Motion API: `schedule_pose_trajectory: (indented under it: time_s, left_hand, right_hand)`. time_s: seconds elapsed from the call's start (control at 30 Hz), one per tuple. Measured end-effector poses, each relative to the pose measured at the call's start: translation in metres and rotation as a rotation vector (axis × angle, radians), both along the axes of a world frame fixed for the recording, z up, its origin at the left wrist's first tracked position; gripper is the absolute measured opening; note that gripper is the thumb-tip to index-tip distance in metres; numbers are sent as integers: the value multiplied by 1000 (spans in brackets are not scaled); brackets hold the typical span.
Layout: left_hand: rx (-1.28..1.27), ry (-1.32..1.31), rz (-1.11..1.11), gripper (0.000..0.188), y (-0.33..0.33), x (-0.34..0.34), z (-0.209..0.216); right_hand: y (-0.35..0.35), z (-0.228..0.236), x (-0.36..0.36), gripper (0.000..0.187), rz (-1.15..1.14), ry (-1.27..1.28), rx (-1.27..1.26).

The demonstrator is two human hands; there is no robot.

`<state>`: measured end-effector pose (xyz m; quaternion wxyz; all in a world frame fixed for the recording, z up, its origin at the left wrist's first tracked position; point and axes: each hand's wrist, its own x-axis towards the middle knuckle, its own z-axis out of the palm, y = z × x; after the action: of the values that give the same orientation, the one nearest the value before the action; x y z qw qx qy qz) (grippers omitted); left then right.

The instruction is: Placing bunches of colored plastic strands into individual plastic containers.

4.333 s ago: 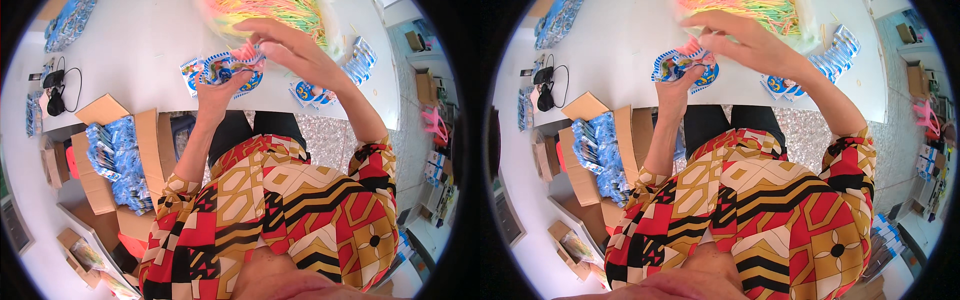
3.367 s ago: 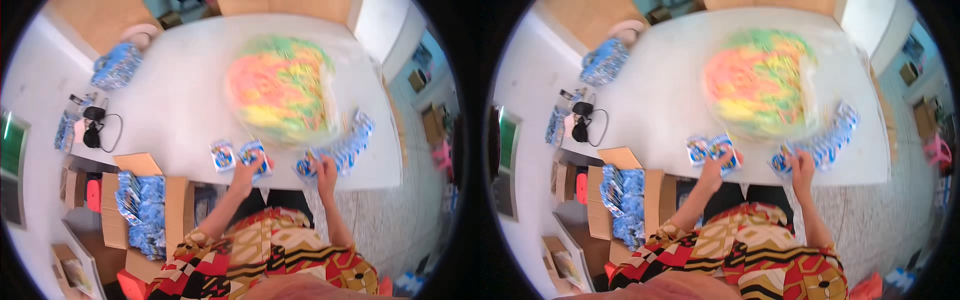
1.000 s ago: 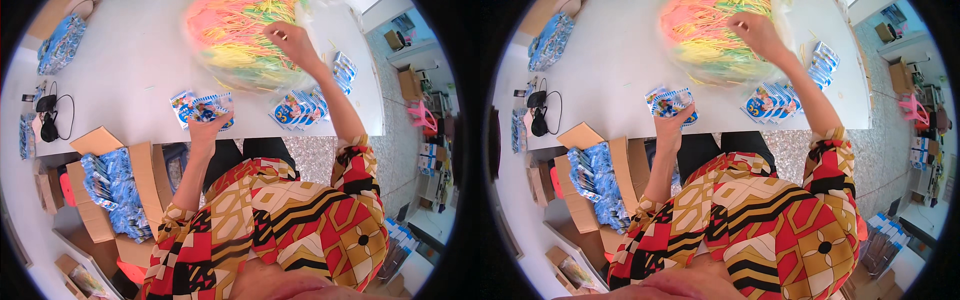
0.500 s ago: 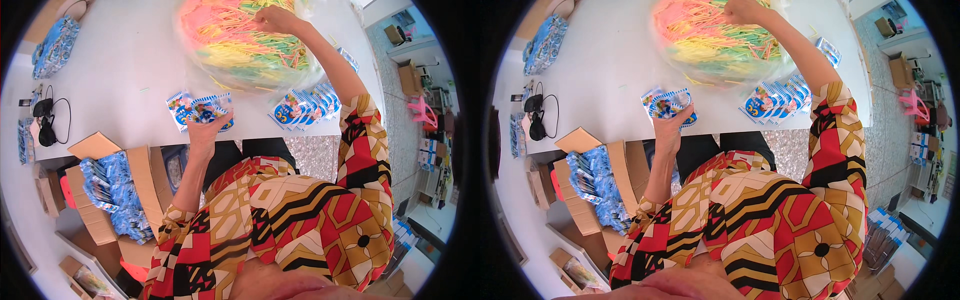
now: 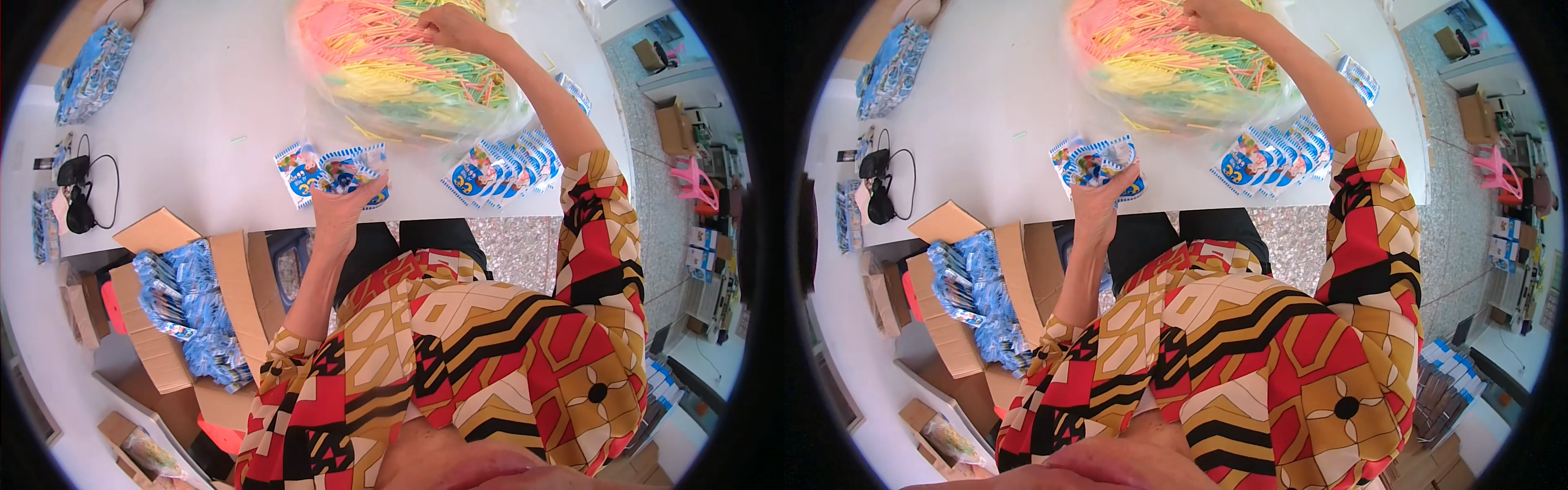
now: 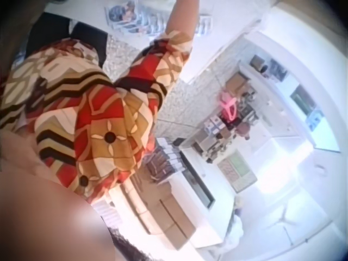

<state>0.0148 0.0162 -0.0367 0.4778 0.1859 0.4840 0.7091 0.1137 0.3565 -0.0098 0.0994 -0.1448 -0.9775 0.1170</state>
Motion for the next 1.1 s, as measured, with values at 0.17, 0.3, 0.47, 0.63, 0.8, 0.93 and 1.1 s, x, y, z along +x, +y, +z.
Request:
schedule_pose_trajectory:
  time_s: [0.17,0.3,0.47,0.63,0.8,0.93,1.1]
  left_hand:
    - [-8,-2,-9,33,0,3,0]
    - [3,11,-5,33,1,5,0]
    - [28,17,-22,33,3,8,2]
    - [-24,91,22,32,-4,1,-4]
    - [23,55,-36,32,5,10,-1]
    - [-1,82,-10,32,2,7,-3]
    - [-27,61,-83,32,18,12,5]
  right_hand:
    - [5,-7,6,18,-36,35,61]
    - [20,-19,10,16,-82,48,94]
    - [41,-21,23,16,-168,160,84]
    - [14,-4,14,22,-243,281,-406]
    - [24,-8,53,21,-480,271,-345]
    - [18,-18,36,18,-413,303,-347]
    - [-21,39,65,13,-234,596,-607]
